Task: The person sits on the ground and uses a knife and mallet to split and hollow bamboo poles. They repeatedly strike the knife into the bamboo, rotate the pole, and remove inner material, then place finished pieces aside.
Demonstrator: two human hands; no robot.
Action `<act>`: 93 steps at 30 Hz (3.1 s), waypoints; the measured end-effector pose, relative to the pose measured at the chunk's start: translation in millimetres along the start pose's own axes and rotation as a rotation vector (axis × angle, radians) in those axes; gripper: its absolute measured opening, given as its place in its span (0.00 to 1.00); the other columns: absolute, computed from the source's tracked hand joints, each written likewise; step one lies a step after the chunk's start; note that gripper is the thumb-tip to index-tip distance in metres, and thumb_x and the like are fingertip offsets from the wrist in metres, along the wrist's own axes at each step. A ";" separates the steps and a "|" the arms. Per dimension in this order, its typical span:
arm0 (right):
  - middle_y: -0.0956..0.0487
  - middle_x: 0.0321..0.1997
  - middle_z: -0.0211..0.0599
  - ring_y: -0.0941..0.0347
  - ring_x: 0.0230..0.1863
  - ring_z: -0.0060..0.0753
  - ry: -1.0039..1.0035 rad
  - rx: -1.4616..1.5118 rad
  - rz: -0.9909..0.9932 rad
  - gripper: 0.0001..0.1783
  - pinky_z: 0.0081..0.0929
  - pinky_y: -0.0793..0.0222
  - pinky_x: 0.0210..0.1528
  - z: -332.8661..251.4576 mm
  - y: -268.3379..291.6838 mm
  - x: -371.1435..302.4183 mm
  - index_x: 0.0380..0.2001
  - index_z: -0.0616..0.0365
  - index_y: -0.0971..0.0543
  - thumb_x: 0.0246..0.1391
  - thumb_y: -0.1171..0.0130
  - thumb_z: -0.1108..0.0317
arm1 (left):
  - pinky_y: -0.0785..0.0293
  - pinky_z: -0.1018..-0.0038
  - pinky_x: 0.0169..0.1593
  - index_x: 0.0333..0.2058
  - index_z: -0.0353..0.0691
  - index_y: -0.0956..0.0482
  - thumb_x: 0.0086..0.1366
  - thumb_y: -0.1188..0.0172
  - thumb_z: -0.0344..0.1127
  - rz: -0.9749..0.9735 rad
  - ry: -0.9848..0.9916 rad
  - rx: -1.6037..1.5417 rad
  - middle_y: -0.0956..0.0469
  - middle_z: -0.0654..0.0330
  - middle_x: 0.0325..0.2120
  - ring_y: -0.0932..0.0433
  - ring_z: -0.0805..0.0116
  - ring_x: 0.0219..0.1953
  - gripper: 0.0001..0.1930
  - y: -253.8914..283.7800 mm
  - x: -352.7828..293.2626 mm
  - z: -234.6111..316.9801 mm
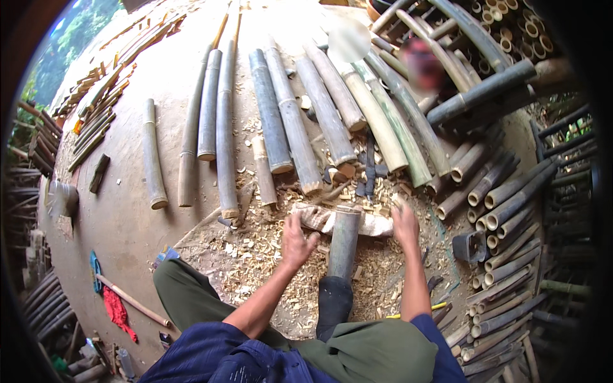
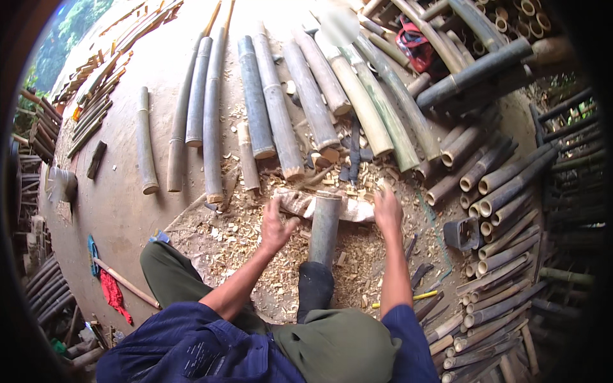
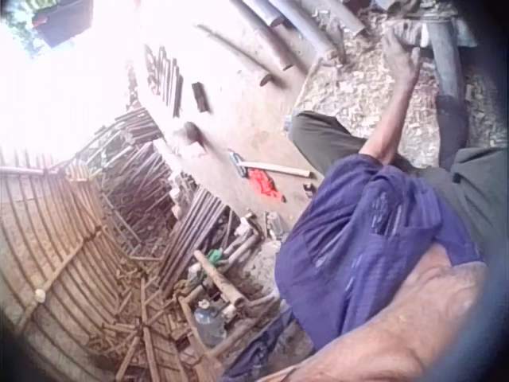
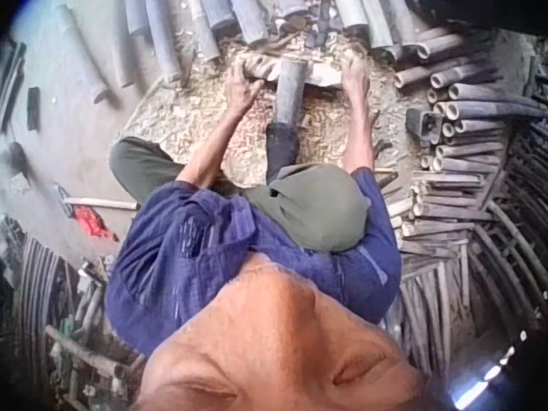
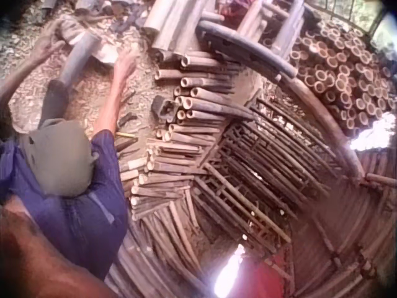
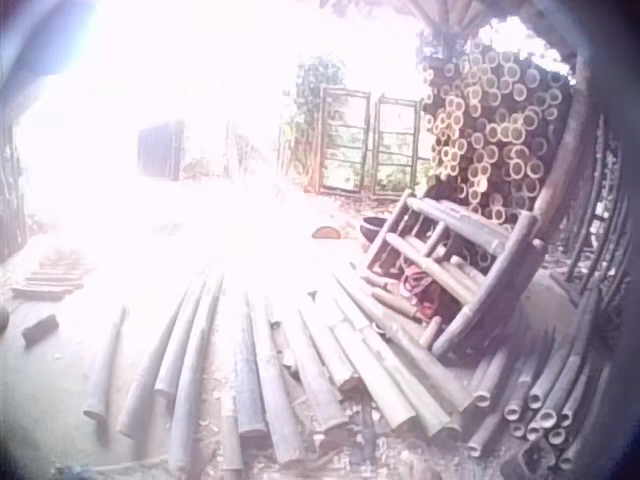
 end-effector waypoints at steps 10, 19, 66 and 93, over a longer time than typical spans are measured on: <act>0.16 0.46 0.67 0.16 0.51 0.61 -0.029 -0.153 -0.255 0.33 0.54 0.22 0.53 -35.2 -91.7 107.3 0.49 0.72 0.23 0.55 0.33 0.49 | 0.38 0.57 0.74 0.68 0.38 0.31 0.52 0.21 0.37 -0.116 -0.354 0.461 0.31 0.49 0.69 0.34 0.47 0.71 0.45 2.5 45.6 12.3; 0.21 0.25 0.35 0.28 0.16 0.19 -0.198 1.221 -0.369 0.23 0.17 0.31 0.16 -10.7 -9.1 -64.4 0.49 0.68 0.23 0.62 0.31 0.60 | 0.38 0.58 0.74 0.70 0.39 0.34 0.54 0.22 0.39 -0.089 -0.388 0.475 0.33 0.50 0.70 0.35 0.48 0.71 0.46 16.5 44.9 2.4; 0.19 0.44 0.52 0.22 0.48 0.55 -0.436 0.090 0.744 0.22 0.50 0.28 0.51 234.5 134.9 79.0 0.47 0.64 0.25 0.67 0.42 0.53 | 0.42 0.49 0.72 0.64 0.41 0.27 0.56 0.28 0.49 -0.338 -0.954 0.375 0.28 0.50 0.62 0.35 0.47 0.69 0.39 -111.5 -53.0 155.1; 0.23 0.36 0.39 0.25 0.35 0.38 -0.265 1.589 0.559 0.29 0.42 0.26 0.44 181.0 171.4 117.1 0.48 0.62 0.24 0.58 0.36 0.47 | 0.38 0.54 0.69 0.57 0.41 0.23 0.55 0.26 0.50 -0.390 -0.834 0.416 0.25 0.54 0.57 0.31 0.52 0.66 0.34 -113.6 -44.5 152.7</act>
Point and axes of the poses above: each hand's wrist, its own x-axis towards the middle knuckle, its own y-axis out of the back of the hand, z = x × y, the point moved 7 cm from there along x, towards the middle knuckle
